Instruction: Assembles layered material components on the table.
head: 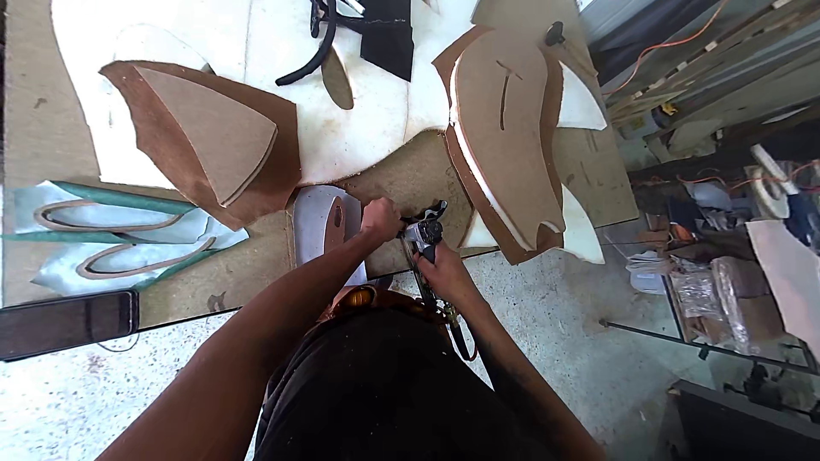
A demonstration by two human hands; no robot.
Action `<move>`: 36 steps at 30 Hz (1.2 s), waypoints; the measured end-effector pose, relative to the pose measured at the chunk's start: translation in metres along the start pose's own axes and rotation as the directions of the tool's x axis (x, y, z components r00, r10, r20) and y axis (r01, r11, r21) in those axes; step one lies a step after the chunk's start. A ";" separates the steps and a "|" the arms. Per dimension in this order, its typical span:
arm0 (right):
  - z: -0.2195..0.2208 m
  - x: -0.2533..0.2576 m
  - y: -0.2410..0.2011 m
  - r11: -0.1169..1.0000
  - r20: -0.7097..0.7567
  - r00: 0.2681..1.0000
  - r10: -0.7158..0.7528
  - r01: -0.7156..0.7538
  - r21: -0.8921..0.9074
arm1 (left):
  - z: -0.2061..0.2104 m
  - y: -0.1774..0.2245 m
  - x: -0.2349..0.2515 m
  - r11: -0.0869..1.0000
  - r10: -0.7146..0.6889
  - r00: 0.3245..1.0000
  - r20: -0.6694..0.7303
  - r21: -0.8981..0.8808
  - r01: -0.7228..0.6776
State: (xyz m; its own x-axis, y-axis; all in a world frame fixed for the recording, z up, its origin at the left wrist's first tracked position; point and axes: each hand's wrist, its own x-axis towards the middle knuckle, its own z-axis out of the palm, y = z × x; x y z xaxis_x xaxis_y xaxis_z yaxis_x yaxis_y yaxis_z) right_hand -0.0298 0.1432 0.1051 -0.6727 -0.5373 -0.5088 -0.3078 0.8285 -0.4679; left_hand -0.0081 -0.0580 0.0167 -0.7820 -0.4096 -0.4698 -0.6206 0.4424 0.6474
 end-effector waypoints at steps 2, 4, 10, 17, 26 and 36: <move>0.001 0.000 -0.001 1.000 -0.009 1.000 0.011 -0.011 0.000 | 0.000 0.000 0.001 1.000 -0.005 1.000 0.006 0.006 0.005; 0.001 0.000 0.000 1.000 -0.004 1.000 0.010 -0.010 0.013 | 0.000 0.000 0.002 1.000 -0.004 1.000 0.005 0.017 0.003; 0.011 -0.002 -0.007 0.998 -0.011 1.000 0.001 -0.001 -0.060 | -0.003 0.001 0.000 1.000 0.001 1.000 0.014 0.019 -0.002; 0.009 -0.007 -0.020 0.986 -0.072 0.997 0.032 -0.043 -0.159 | -0.004 0.004 -0.001 1.000 -0.011 1.000 0.016 0.022 0.011; -0.015 -0.002 -0.001 0.999 -0.018 0.999 0.033 -0.032 0.023 | -0.003 0.000 -0.001 1.000 0.027 1.000 -0.010 0.000 -0.027; -0.255 -0.105 -0.145 0.931 -0.166 0.916 0.365 -0.355 0.089 | 0.046 0.016 -0.030 0.942 0.323 0.904 -0.280 0.189 -0.278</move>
